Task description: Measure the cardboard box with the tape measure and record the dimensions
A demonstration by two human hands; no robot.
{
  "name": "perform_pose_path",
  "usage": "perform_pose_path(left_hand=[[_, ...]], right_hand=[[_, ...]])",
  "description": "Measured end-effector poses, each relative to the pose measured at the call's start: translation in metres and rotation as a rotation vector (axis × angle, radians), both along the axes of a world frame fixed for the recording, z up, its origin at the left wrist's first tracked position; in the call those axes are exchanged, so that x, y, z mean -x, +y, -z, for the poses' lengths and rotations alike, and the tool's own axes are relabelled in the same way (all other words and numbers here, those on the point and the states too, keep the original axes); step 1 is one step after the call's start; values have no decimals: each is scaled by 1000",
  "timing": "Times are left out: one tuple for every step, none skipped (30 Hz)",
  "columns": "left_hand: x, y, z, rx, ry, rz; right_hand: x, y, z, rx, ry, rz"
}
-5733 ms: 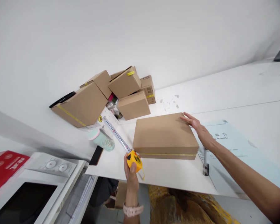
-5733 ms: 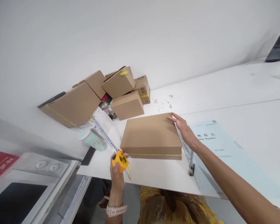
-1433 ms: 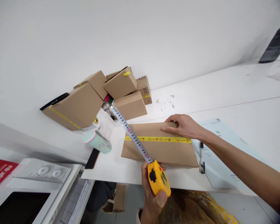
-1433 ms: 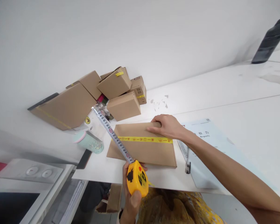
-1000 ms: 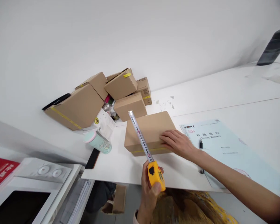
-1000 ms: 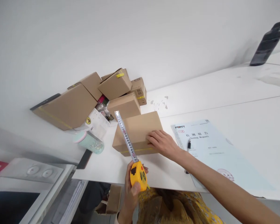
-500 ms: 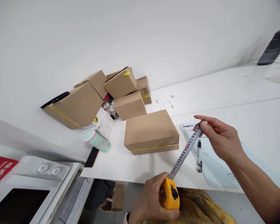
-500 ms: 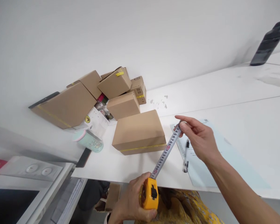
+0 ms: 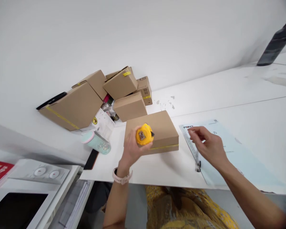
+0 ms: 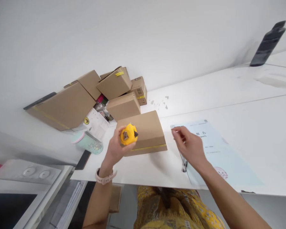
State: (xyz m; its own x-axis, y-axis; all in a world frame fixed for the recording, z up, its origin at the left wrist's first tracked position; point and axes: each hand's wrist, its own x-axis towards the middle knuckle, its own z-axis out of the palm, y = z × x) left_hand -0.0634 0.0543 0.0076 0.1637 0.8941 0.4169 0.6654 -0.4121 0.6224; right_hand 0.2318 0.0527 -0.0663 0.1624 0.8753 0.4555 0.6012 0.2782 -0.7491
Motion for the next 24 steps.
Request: perform_pose_path(left_hand=[[3, 10, 1, -8, 30, -47], [7, 20, 4, -8, 64, -90], [10, 30, 7, -1, 100, -122], [12, 39, 10, 9, 140, -145], [14, 47, 14, 20, 179, -158], [15, 53, 18, 31, 214, -162], [16, 58, 21, 33, 241, -162], [15, 61, 24, 13, 260, -166], [13, 60, 27, -41, 270, -177], [9, 57, 30, -131, 266, -193], [2, 49, 34, -248, 249, -203], [-7, 38, 39, -376, 218, -196], [-19, 23, 46, -498, 173, -165], [-33, 7, 55, -563, 124, -92], [-49, -11, 66, -573, 76, 16], [-66, -28, 79, -530, 33, 147], [-82, -44, 92, -462, 9, 292], [-97, -57, 105, -413, 18, 417], [-110, -66, 117, -347, 78, 494], [-121, -73, 127, -257, 179, 553], [-129, -76, 136, -168, 286, 598], [-135, -76, 143, -84, 391, 628], [-139, -74, 148, -16, 479, 651], [-141, -72, 152, 29, 543, 666]], right_hand=[[-11, 4, 11, 85, -74, 94], [-21, 8, 23, 201, -154, 154], [-29, 10, 35, 324, -238, 174], [-34, 12, 46, 432, -319, 173], [-37, 12, 55, 521, -386, 152], [-37, 12, 63, 578, -430, 119], [-37, 11, 70, 602, -446, 79], [-36, 10, 74, 605, -430, 37], [-36, 9, 76, 598, -376, -4], [-37, 7, 77, 585, -282, -42], [-40, 6, 76, 576, -144, -79], [-44, 4, 74, 567, 36, -112], [-51, 2, 71, 560, 247, -142], [-58, -1, 68, 545, 466, -169], [-65, -4, 65, 521, 671, -192], [-71, -7, 63, 489, 840, -205], [-77, -11, 62, 454, 964, -201], [-80, -15, 61, 421, 1042, -188], [-81, -19, 61, 395, 1083, -176], [-80, -24, 62, 374, 1092, -165], [-77, -29, 64, 367, 1073, -158], [-73, -33, 66, 371, 1028, -160], [-67, -37, 67, 384, 962, -167], [-61, -41, 69, 399, 883, -170]])
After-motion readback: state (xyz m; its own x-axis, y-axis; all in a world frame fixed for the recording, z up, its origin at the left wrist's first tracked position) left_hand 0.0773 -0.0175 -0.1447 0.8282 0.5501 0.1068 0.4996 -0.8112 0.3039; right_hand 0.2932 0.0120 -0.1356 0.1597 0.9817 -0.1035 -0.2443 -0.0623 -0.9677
